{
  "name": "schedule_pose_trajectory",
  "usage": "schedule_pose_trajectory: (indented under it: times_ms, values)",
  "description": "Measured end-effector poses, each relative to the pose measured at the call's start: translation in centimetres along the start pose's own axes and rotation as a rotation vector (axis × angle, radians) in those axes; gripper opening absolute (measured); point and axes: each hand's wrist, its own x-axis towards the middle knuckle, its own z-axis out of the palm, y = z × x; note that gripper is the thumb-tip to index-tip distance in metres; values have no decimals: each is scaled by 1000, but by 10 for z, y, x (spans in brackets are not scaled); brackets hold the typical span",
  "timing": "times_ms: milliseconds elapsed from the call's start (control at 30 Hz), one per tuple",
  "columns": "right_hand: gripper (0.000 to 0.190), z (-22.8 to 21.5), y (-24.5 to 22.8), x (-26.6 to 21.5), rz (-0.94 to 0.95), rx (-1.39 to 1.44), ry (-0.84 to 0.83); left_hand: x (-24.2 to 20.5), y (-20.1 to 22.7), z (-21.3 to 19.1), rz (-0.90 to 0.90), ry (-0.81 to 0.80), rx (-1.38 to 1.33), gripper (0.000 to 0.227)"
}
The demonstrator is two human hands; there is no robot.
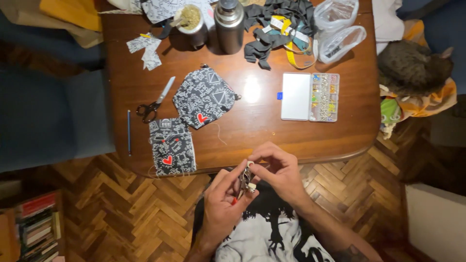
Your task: Punching holes and installing metal eyelets into patterned material to assemble small pouches.
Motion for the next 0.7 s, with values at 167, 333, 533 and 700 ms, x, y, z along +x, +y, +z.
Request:
schedule_pose_trajectory:
  times_ms: [167,333,533,700]
  values:
    - [14,-30,10,5,73,3,7,1,-15,22,-58,-1,41,67]
    - [29,-89,15,28,119,148,-60,5,-17,45,-136,26,-125,70]
    - [28,-288,110,108,-148,-835,479,8,-7,65,-349,131,-328,74]
    - [17,-355,121,129,53,-1253,294,8,-7,80,-371,179,-304,72]
